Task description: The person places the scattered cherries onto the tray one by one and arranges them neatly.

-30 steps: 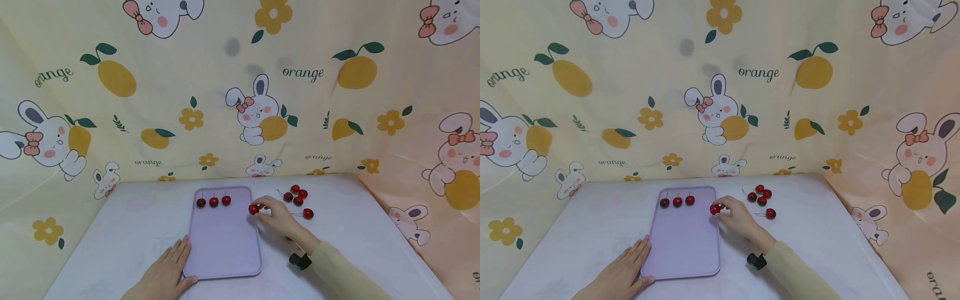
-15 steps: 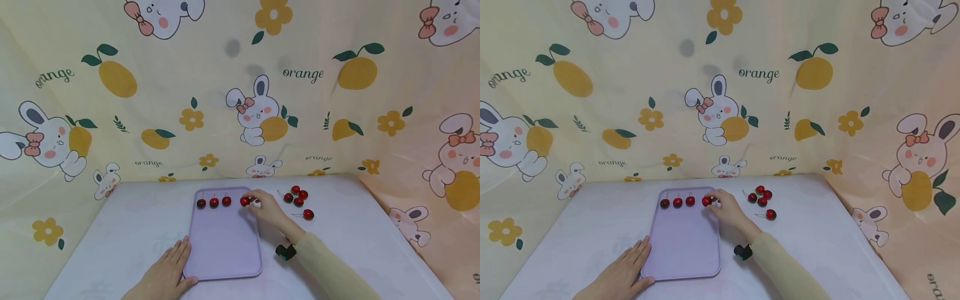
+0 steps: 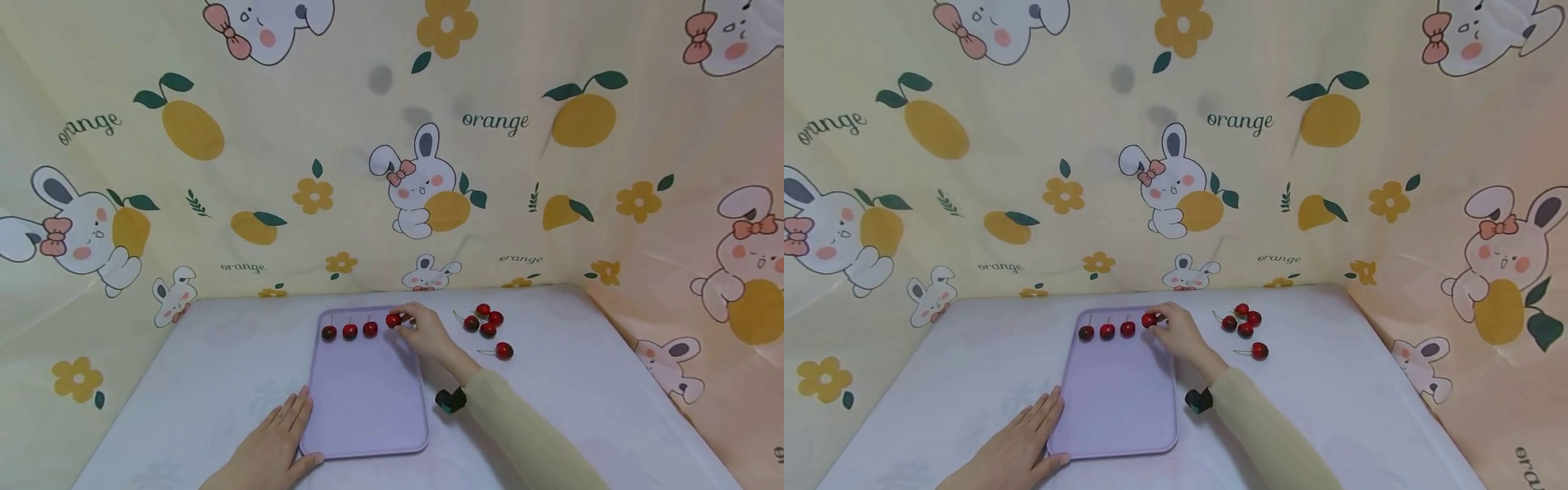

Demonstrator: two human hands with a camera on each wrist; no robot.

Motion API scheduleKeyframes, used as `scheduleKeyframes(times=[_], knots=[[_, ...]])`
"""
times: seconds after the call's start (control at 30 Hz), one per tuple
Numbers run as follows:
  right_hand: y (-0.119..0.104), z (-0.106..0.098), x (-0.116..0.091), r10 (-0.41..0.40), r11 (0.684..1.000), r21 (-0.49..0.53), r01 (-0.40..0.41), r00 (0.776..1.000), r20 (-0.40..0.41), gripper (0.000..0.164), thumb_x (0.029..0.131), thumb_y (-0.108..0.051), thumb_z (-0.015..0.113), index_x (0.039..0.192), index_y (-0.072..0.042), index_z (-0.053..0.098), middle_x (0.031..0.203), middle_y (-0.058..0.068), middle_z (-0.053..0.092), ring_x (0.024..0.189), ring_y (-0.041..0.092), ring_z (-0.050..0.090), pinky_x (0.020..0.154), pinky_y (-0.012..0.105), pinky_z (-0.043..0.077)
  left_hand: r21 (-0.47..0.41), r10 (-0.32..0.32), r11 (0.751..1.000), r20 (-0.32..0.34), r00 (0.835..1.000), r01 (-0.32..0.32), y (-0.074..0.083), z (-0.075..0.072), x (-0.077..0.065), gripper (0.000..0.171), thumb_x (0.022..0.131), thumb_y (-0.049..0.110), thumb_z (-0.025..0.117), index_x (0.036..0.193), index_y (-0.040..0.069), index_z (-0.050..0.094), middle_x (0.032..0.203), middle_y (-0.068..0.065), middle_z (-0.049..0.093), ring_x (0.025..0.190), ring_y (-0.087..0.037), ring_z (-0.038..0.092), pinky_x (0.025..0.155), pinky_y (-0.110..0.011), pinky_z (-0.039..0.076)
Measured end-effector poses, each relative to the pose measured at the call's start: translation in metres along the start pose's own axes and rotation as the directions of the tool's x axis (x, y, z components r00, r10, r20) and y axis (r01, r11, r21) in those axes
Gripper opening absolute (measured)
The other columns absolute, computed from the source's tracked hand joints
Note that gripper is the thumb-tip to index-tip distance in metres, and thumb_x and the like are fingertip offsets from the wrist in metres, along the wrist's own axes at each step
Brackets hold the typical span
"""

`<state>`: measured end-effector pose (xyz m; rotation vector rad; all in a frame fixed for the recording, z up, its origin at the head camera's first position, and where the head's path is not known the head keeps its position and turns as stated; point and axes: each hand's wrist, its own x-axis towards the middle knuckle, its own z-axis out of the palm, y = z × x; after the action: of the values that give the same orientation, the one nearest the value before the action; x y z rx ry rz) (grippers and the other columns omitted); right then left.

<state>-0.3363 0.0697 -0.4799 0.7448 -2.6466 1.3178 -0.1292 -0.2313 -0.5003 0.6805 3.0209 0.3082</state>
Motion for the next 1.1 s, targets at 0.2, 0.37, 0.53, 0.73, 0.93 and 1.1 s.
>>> scheduleKeyframes(times=[0.2,0.37,0.53,0.73,0.93,1.1], knots=[[0.007,0.006,0.007,0.03,0.999,-0.022,-0.03,1.0,0.007,0.034,0.091,0.001,0.075,0.125,-0.004,0.072,0.121,0.011,0.071,0.107,0.027,0.069,0.096,0.045,0.056,-0.016,-0.015,1.0,0.029,0.999,0.015,0.001,0.001,0.001,0.094,0.099,0.065,0.054,0.151,-0.012,0.043,0.163,-0.029,0.034,0.148,-0.045,0.038,0.115,-0.061,0.038],[0.011,0.009,0.014,0.077,0.997,-0.031,-0.076,0.997,0.021,0.036,0.092,-0.001,0.075,0.127,-0.006,0.072,0.125,0.012,0.069,0.109,0.029,0.068,0.099,0.045,0.055,-0.025,-0.023,0.999,0.039,0.999,0.024,0.001,0.001,0.001,0.095,0.099,0.066,0.054,0.152,-0.011,0.042,0.163,-0.028,0.034,0.148,-0.045,0.037,0.115,-0.061,0.038],[0.014,0.012,0.015,0.125,0.992,-0.027,-0.124,0.991,0.041,0.036,0.092,-0.001,0.075,0.127,-0.006,0.072,0.125,0.013,0.068,0.107,0.029,0.067,0.096,0.045,0.056,-0.023,-0.022,0.999,0.035,0.999,0.023,0.002,0.0,0.001,0.094,0.099,0.066,0.054,0.152,-0.011,0.043,0.163,-0.028,0.034,0.148,-0.045,0.038,0.115,-0.061,0.038],[0.016,0.012,0.016,0.16,0.987,-0.045,-0.157,0.984,0.079,0.035,0.093,-0.003,0.074,0.128,-0.007,0.072,0.125,0.014,0.068,0.112,0.03,0.065,0.1,0.047,0.053,-0.029,-0.026,0.999,0.04,0.999,0.027,0.003,-0.002,0.0,0.094,0.099,0.065,0.054,0.152,-0.012,0.042,0.163,-0.028,0.033,0.148,-0.045,0.037,0.115,-0.061,0.038],[0.018,0.014,0.02,0.165,0.984,-0.082,-0.156,0.979,0.121,0.035,0.093,-0.003,0.075,0.127,-0.007,0.072,0.125,0.014,0.069,0.112,0.03,0.067,0.103,0.047,0.052,-0.036,-0.032,0.999,0.052,0.998,0.034,0.002,-0.001,0.001,0.095,0.098,0.066,0.054,0.153,-0.011,0.041,0.164,-0.028,0.032,0.149,-0.045,0.037,0.115,-0.062,0.037],[0.018,0.014,0.021,0.167,0.984,-0.088,-0.155,0.976,0.14,0.034,0.092,-0.003,0.076,0.126,-0.005,0.072,0.125,0.014,0.069,0.112,0.03,0.068,0.104,0.046,0.052,-0.019,-0.022,1.0,0.031,0.999,0.022,0.001,-0.001,0.0,0.093,0.1,0.064,0.054,0.152,-0.012,0.042,0.163,-0.028,0.033,0.148,-0.045,0.038,0.115,-0.061,0.038]])
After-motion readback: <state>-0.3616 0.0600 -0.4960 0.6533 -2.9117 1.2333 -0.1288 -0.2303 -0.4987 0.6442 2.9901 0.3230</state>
